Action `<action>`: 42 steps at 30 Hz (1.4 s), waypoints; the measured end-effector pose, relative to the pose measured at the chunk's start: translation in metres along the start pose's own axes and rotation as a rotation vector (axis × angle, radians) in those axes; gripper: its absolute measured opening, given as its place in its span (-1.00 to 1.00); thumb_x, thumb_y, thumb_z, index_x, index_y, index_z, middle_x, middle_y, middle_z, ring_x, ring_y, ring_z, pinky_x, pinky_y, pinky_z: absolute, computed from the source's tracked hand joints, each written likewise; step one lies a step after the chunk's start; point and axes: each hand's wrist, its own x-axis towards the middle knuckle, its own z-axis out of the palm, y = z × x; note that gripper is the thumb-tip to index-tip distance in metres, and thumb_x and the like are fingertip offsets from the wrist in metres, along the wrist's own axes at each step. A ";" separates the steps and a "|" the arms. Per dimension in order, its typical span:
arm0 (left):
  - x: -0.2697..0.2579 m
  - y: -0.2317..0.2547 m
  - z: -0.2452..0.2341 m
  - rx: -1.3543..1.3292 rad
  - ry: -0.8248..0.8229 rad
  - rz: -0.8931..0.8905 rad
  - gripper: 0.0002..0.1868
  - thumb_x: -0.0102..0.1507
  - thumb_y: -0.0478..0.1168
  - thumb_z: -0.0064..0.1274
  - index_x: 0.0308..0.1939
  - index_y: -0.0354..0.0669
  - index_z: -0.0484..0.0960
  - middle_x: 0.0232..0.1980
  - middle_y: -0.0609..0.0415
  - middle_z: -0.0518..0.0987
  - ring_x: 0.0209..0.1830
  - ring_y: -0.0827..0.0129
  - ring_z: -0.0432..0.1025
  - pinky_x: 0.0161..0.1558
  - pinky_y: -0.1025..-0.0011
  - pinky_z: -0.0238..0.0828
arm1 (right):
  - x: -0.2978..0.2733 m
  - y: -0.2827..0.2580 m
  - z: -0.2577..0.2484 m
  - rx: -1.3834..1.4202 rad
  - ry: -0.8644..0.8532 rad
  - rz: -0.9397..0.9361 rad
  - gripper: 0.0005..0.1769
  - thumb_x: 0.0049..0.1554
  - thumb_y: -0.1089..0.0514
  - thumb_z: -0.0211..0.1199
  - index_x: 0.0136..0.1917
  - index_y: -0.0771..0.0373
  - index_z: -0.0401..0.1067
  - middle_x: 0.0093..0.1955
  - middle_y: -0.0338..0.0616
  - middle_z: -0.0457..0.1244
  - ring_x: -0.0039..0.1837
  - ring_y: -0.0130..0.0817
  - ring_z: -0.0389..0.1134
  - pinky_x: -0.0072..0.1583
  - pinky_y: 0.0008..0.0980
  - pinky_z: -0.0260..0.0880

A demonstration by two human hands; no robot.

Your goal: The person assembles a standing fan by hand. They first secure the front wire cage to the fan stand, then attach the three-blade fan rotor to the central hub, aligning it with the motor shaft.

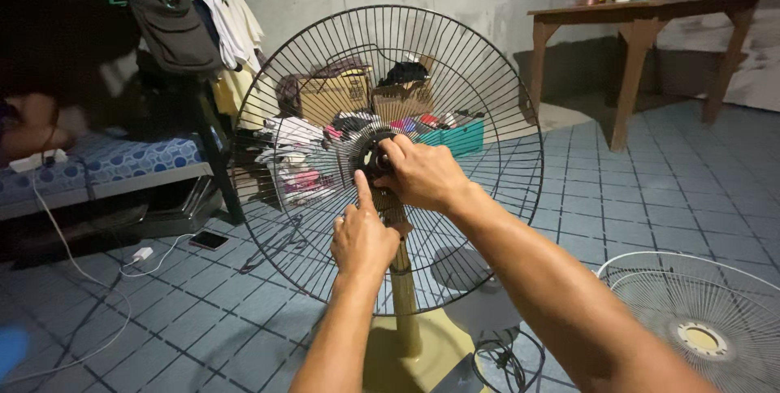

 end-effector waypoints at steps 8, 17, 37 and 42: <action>0.002 -0.003 0.000 0.034 -0.016 0.006 0.32 0.03 0.13 0.42 0.64 0.16 -0.21 0.18 -0.24 0.52 0.22 -0.21 0.39 0.13 -0.05 0.42 | -0.001 -0.005 0.013 -0.017 -0.039 0.098 -0.36 0.11 -0.25 0.33 0.22 0.26 0.32 -0.06 -0.06 0.27 -0.13 -0.07 0.44 -0.24 -0.07 0.42; 0.004 -0.004 0.002 0.022 -0.001 0.022 0.31 0.04 0.11 0.43 0.62 0.15 -0.22 0.13 -0.23 0.53 0.21 -0.21 0.39 0.11 -0.05 0.41 | -0.007 -0.019 0.014 0.047 0.121 0.169 -0.27 0.06 -0.19 0.36 0.33 0.27 0.29 0.01 -0.04 0.29 -0.05 -0.06 0.43 -0.20 -0.09 0.43; -0.006 -0.006 -0.015 0.078 0.013 0.103 0.01 0.20 0.00 0.23 0.61 0.13 -0.03 -0.13 -0.19 0.64 -0.08 -0.11 0.55 -0.04 -0.01 0.47 | -0.030 -0.017 -0.018 0.466 0.123 0.362 -0.26 -0.04 0.15 0.50 0.35 0.27 0.31 0.03 -0.01 0.27 0.03 -0.04 0.39 0.06 -0.17 0.44; -0.015 -0.007 -0.021 0.120 0.310 0.235 -0.21 0.15 0.01 0.24 0.41 0.01 0.28 -0.02 -0.22 0.59 0.03 -0.15 0.50 -0.15 -0.04 0.49 | -0.025 -0.017 -0.027 0.451 0.131 0.347 -0.28 -0.05 0.12 0.51 0.34 0.26 0.33 0.06 -0.02 0.26 0.05 -0.08 0.41 0.05 -0.19 0.45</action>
